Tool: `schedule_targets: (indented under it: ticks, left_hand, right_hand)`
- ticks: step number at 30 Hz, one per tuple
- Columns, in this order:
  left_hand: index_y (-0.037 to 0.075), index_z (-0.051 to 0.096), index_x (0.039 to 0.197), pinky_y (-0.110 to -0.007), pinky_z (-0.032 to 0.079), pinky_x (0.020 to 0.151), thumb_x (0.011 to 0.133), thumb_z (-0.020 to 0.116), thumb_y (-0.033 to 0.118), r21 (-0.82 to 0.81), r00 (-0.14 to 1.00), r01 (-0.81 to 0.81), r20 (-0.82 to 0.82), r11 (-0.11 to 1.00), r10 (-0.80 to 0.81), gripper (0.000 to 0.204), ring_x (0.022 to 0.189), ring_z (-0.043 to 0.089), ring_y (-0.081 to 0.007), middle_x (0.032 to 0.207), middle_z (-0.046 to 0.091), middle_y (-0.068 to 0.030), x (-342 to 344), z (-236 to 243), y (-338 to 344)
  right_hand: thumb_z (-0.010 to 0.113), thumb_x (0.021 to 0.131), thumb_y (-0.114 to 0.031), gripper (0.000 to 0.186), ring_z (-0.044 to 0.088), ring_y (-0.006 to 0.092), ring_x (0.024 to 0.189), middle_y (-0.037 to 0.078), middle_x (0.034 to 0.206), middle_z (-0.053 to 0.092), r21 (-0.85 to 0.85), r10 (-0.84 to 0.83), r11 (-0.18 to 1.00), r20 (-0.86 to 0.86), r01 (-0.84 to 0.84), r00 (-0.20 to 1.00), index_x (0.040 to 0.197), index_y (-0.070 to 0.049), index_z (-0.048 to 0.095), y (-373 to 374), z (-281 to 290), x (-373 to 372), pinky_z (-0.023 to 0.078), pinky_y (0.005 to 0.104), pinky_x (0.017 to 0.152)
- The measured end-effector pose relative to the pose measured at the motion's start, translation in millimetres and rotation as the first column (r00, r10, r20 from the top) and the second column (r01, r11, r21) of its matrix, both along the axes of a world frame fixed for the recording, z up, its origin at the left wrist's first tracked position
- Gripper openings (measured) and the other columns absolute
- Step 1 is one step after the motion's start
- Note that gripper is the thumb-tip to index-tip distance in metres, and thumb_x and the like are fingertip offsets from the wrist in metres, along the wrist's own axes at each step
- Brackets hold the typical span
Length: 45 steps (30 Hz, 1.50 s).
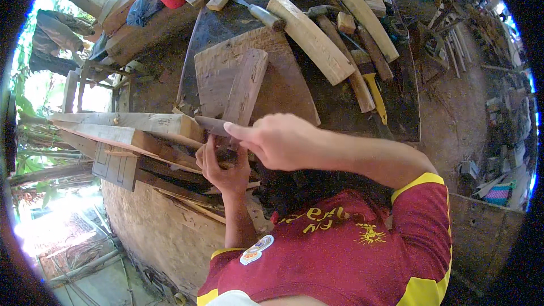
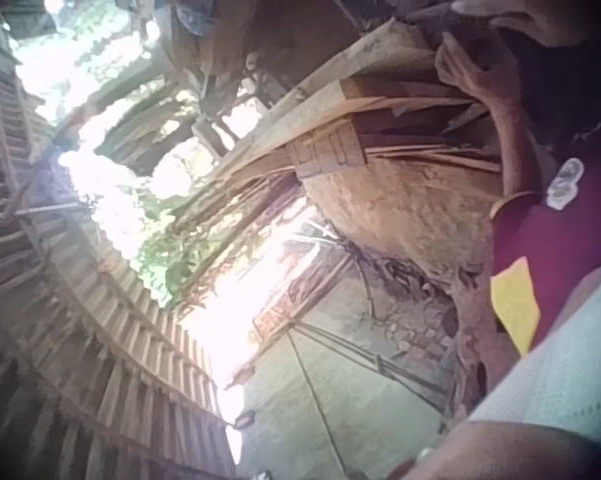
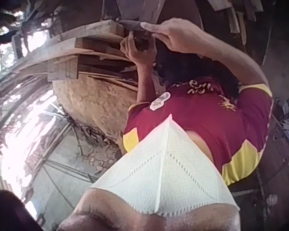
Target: The person uses a chisel and a wooden mallet to carve a rectangular piece of wood on a workbench. They repeatedly strike the chisel to remove wood shavings and shape the piece, occasionally adjusting the wood's position.
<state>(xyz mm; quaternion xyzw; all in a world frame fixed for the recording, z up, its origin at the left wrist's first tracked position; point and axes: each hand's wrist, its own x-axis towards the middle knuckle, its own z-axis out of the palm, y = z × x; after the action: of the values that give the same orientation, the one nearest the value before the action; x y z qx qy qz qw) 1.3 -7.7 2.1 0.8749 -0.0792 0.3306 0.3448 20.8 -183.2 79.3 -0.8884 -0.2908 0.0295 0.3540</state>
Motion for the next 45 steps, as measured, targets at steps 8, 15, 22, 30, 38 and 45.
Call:
schedule_targets:
  ticks: [8, 15, 22, 30, 38, 45]
  left_hand:
    - [0.002, 0.063, 0.112, -0.038, 0.042, 0.080, 0.066, 0.084, 0.023, -0.002, 1.000, 0.007, -0.029, 1.000, -0.007, 0.055, 0.085, 0.056, -0.0282, 0.091, 0.064, -0.0090, -0.1, 9.7, 0.4]
    - [0.001, 0.063, 0.112, -0.038, 0.041, 0.081, 0.066, 0.084, 0.024, 0.011, 1.000, -0.003, -0.027, 1.000, 0.003, 0.056, 0.085, 0.057, -0.0282, 0.091, 0.065, -0.0097, 0.2, 2.0, 2.6]
    - [0.001, 0.063, 0.112, -0.038, 0.042, 0.082, 0.065, 0.084, 0.022, -0.008, 0.999, 0.023, -0.035, 1.000, -0.023, 0.055, 0.084, 0.058, -0.0287, 0.093, 0.066, -0.0101, 1.0, 9.4, 1.6]
    - [0.000, 0.062, 0.110, -0.036, 0.047, 0.077, 0.070, 0.082, 0.017, -0.063, 0.999, 0.000, -0.037, 0.998, -0.003, 0.048, 0.085, 0.059, -0.0269, 0.097, 0.064, -0.0103, -1.4, 4.7, 3.3]
    - [0.001, 0.058, 0.112, -0.044, 0.041, 0.090, 0.083, 0.071, 0.022, 0.182, 0.997, -0.072, 0.003, 0.981, 0.072, 0.037, 0.105, 0.054, -0.0331, 0.117, 0.056, -0.0151, -13.0, 17.3, 11.0]
    - [0.004, 0.060, 0.105, -0.045, 0.038, 0.088, 0.067, 0.082, 0.018, 0.015, 0.998, 0.016, -0.053, 1.000, -0.015, 0.046, 0.101, 0.052, -0.0331, 0.110, 0.058, -0.0136, -8.6, 5.3, 11.4]
  right_hand:
    - [0.056, 0.090, -0.017, 0.029, 0.062, 0.0381, 0.061, 0.023, 0.075, 0.062, 0.142, -0.394, 0.918, 0.234, 0.369, 0.889, 0.119, -0.012, 0.062, -40.0, -13.3, 78.3, 0.049, 0.0454, 0.053]
    - [0.055, 0.090, -0.019, 0.035, 0.064, 0.0380, 0.062, 0.019, 0.066, 0.062, -0.005, -0.005, 1.000, 0.079, 0.005, 0.997, 0.124, -0.019, 0.058, -8.0, -6.2, 3.2, 0.051, 0.0475, 0.056]
    - [0.056, 0.089, -0.017, 0.029, 0.061, 0.0365, 0.058, 0.021, 0.068, 0.060, 0.047, -0.319, 0.948, 0.190, 0.316, 0.929, 0.118, -0.014, 0.060, -35.5, -10.6, 69.0, 0.048, 0.0449, 0.051]
    - [0.059, 0.089, -0.019, 0.035, 0.062, 0.0414, 0.065, 0.024, 0.073, 0.062, 0.213, -0.050, 0.975, -0.056, 0.061, 0.997, 0.124, -0.017, 0.059, -1.5, -12.4, -6.1, 0.049, 0.0494, 0.059]
    - [0.059, 0.089, -0.020, 0.037, 0.061, 0.0412, 0.063, 0.022, 0.070, 0.061, 0.167, -0.129, 0.979, 0.073, 0.116, 0.989, 0.127, -0.020, 0.057, -22.4, -10.5, 7.3, 0.049, 0.0486, 0.057]
    - [0.059, 0.088, -0.015, 0.041, 0.061, 0.0375, 0.063, 0.020, 0.070, 0.061, 0.013, -0.356, 0.934, 0.158, 0.358, 0.921, 0.129, -0.015, 0.056, -30.3, -10.7, 57.4, 0.047, 0.0444, 0.056]
